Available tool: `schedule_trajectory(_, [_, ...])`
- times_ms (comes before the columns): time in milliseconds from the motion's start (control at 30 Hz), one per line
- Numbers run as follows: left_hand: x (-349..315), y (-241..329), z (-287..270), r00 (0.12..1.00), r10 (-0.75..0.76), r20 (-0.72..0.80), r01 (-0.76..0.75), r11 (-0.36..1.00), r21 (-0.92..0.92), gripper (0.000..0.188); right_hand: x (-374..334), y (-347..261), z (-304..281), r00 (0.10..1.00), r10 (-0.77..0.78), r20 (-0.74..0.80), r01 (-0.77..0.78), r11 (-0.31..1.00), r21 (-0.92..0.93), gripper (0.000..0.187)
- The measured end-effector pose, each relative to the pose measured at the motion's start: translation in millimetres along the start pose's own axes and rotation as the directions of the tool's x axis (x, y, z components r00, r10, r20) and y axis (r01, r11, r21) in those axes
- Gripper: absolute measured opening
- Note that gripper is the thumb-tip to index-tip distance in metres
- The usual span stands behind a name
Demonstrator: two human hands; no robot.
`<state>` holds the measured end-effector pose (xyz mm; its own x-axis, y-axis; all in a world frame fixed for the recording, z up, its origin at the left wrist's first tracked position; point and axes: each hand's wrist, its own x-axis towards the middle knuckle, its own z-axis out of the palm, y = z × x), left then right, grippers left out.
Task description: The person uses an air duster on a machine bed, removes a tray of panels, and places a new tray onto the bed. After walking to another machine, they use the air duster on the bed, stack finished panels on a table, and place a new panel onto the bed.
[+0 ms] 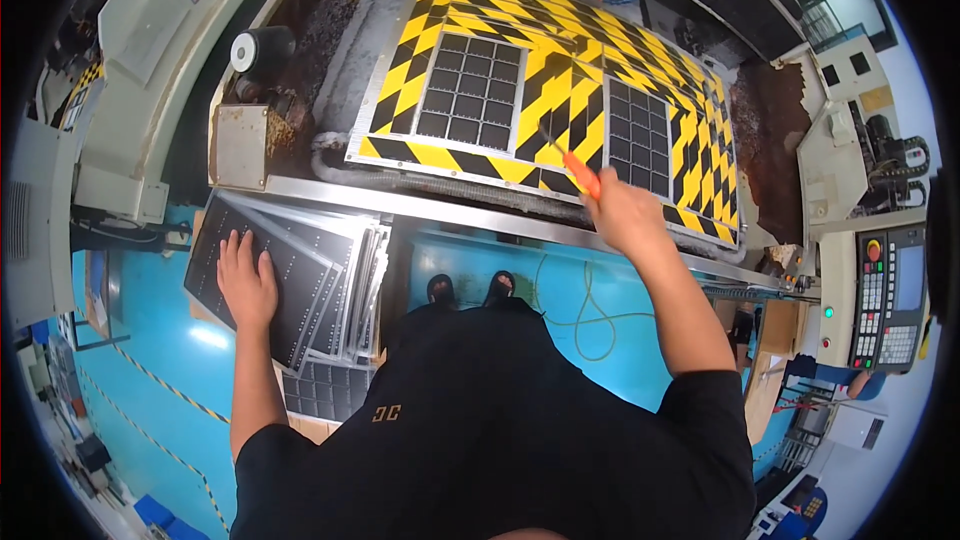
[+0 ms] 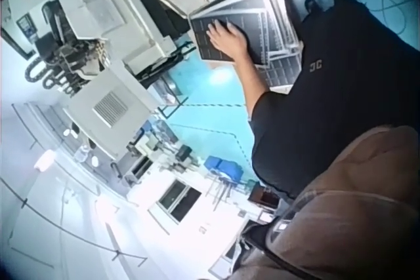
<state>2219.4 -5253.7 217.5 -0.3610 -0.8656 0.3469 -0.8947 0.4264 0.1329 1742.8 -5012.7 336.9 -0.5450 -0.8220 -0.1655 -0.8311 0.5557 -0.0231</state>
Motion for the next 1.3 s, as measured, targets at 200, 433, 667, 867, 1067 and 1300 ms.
schedule_trajectory(200, [0.3, -1.1, -6.0, 0.999, 0.019, 0.027, -0.02, 1.0, 0.011, 0.044, 39.6, -3.7, 22.0, 0.996, 0.086, -0.027, -0.082, 0.989, 0.12, 0.038])
schedule_trajectory(433, [24.1, 19.3, 1.2, 0.997, 0.07, 0.025, -0.071, 0.997, 0.032, 0.044, 63.1, 208.6, 55.7, 0.821, 0.569, -0.048, -0.559, 0.818, 0.136, 0.048])
schedule_trajectory(667, [28.1, 18.5, 8.2, 0.995, 0.099, -0.002, -0.099, 0.995, 0.025, 0.043, -52.9, 140.4, 11.1, 0.879, 0.446, 0.17, -0.455, 0.89, 0.017, 0.044])
schedule_trajectory(867, [33.7, 25.8, 3.6, 0.995, 0.102, -0.014, -0.102, 0.995, 0.009, 0.041, -35.0, 266.1, 35.3, 0.864, 0.503, 0.016, -0.499, 0.85, 0.169, 0.045])
schedule_trajectory(1067, [29.9, 39.1, 4.3, 0.997, 0.072, -0.006, -0.072, 0.997, 0.005, 0.041, 29.5, 46.2, 21.2, 0.986, 0.072, 0.153, -0.094, 0.985, 0.142, 0.045])
schedule_trajectory(1300, [28.8, 29.9, 3.1, 1.0, 0.025, 0.009, -0.025, 0.999, -0.042, 0.043, 57.1, 18.2, 13.0, 0.972, -0.217, 0.085, 0.198, 0.961, 0.193, 0.04])
